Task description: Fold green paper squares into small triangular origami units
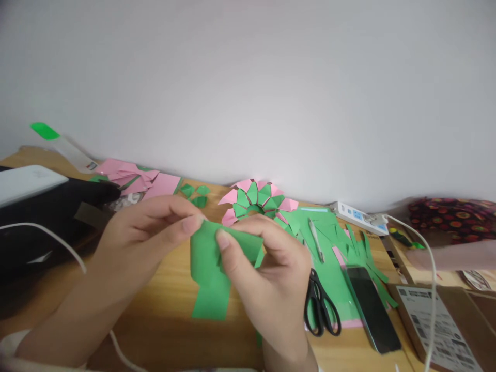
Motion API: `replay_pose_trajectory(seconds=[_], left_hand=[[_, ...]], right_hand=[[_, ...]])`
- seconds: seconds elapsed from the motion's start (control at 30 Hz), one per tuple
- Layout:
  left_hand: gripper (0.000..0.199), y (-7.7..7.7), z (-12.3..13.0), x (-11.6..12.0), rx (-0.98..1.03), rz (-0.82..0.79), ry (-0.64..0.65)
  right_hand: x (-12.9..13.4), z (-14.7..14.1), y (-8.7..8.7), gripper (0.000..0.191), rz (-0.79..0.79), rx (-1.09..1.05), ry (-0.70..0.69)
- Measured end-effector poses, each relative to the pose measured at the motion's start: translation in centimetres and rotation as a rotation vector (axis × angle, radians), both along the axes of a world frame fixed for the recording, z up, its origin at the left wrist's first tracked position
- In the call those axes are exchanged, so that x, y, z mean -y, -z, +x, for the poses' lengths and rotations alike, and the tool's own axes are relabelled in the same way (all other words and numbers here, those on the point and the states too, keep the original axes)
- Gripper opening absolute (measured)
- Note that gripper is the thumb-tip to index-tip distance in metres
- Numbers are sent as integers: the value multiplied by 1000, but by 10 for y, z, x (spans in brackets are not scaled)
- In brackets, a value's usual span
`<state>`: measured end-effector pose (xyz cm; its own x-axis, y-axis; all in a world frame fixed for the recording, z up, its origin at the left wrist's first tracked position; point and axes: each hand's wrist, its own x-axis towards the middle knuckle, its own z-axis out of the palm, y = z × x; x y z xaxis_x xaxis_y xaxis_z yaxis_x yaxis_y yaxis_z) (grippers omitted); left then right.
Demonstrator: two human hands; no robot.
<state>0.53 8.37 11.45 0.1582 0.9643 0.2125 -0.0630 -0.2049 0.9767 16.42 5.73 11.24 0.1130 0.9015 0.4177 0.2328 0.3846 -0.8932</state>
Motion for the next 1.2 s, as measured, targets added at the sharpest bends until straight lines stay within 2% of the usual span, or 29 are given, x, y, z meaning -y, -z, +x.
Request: replay_pose_trajectory(seconds=[0.2,0.3,0.4,0.53,0.67,0.87,1.03,1.2], left_hand=[[13,6,-4,-3,-98,-29,122],[17,3,-8,-5,-211,51,91],[14,-1,-12,-8,-306,112,49],[11,-1,-14,-12,-269,123,34],[5,1,-15,-16,-207,101,42],[13,-1,-19,-15,-218,113,9],[14,-5,-19,-10,-258,145,-9],[18,-4,-16,-10,-356,243,-4]], right_hand=[[-2,2,3,14,22,-9,17],[-5,6,2,14,21,52,6],[-9,10,-1,14,15,166,-104],[-15,9,-4,16,-13,230,-226],[-15,8,-1,16,-28,175,-226],[-12,12,3,15,-18,147,-206],[-13,13,-4,16,-8,179,-233],[-15,13,-11,17,-21,270,-261]])
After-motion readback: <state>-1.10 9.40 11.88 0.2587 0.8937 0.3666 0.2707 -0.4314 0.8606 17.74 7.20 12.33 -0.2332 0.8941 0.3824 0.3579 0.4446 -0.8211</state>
